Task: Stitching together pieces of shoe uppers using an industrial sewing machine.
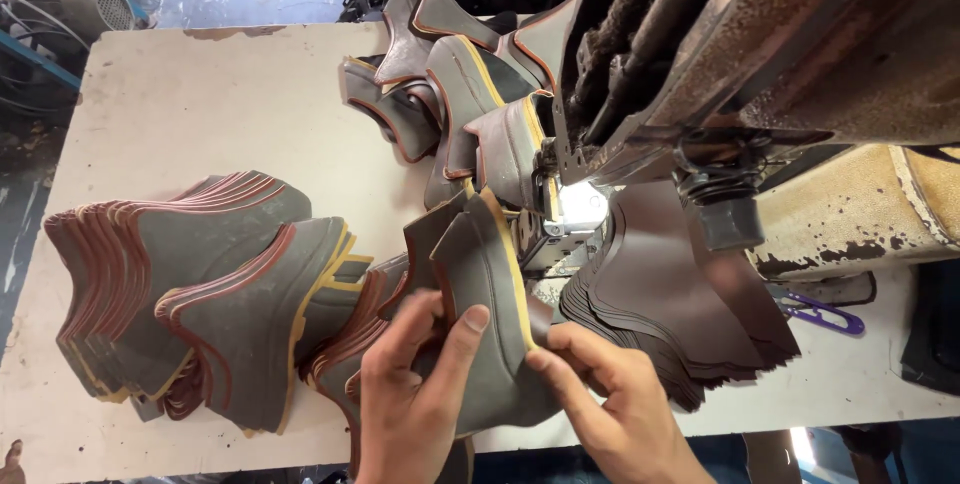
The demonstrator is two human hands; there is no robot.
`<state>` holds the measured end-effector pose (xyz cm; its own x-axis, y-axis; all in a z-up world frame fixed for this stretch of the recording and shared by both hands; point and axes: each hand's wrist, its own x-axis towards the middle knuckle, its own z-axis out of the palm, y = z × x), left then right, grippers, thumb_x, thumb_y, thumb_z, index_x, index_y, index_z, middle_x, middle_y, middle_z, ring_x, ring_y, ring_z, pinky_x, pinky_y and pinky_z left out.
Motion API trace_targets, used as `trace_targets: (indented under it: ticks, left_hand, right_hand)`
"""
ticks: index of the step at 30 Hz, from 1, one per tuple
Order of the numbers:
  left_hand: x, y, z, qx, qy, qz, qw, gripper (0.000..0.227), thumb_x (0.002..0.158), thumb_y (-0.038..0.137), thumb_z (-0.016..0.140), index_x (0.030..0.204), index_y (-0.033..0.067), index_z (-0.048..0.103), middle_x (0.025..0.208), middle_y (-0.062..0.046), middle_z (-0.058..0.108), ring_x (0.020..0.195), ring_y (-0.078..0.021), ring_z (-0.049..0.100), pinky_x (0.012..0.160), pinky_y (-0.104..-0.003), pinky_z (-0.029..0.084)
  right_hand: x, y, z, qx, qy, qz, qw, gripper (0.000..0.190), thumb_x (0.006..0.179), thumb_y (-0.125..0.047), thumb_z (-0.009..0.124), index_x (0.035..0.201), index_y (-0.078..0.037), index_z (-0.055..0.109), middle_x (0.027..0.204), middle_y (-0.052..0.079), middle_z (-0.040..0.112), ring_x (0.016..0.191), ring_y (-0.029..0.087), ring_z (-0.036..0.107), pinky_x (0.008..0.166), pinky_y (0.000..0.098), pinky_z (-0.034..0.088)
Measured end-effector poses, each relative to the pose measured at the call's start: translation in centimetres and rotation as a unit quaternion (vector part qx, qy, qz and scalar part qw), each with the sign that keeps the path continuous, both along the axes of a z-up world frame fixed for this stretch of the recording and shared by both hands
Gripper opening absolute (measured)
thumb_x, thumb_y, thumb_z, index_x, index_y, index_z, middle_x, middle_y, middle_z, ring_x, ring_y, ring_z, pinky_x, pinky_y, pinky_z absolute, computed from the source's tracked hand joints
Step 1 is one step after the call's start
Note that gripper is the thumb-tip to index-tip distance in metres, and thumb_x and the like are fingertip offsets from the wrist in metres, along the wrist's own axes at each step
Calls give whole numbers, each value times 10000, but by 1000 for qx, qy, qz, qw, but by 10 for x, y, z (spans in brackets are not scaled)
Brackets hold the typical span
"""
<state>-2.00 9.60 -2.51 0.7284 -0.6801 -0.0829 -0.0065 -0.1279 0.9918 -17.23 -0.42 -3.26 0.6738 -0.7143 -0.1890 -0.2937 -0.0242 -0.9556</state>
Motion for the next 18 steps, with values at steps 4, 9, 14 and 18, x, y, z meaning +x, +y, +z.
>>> trace_targets:
  ticks: [4, 9, 14, 18]
  left_hand:
    - [12, -7, 17, 139, 114, -99, 979, 565, 925, 441, 562, 1400, 144, 634, 1326, 8, 755, 1223, -106, 684, 1022, -321, 482]
    - [10, -19, 9, -95, 141, -159, 972, 657, 1024, 316, 401, 1623, 155, 183, 1752, 10, 155, 1621, -194, 56, 1247, -447, 57]
    - [9, -19, 3, -58, 144, -105, 982, 725, 969, 479, 455, 1613, 211, 256, 1365, -67, 533, 1082, -161, 550, 949, -355, 422]
    - [4, -8, -18, 59, 178, -230, 955, 1007, 818, 674, 599, 1550, 18, 384, 1532, -203, 556, 1414, -340, 530, 1109, -510, 376]
  right_hand:
    - [-10, -10, 6, -46, -3, 21, 999, 127, 889, -80, 677, 932, -14, 777, 629, 3, 682, 504, 77, 488, 443, 230, 374]
    - [-29, -34, 13, -20, 41, 215, 976, 140, 936, -125, 662, 821, -55, 700, 651, 5, 736, 537, 100, 596, 491, 279, 491]
    - [-46, -31, 0, 39, 62, 173, 982, 126, 949, -126, 663, 870, -53, 728, 684, 0, 703, 574, 92, 552, 501, 276, 420]
    - [-45, -30, 4, 70, 38, 121, 989, 193, 953, -116, 596, 963, -27, 768, 733, 8, 755, 640, 91, 564, 560, 270, 430]
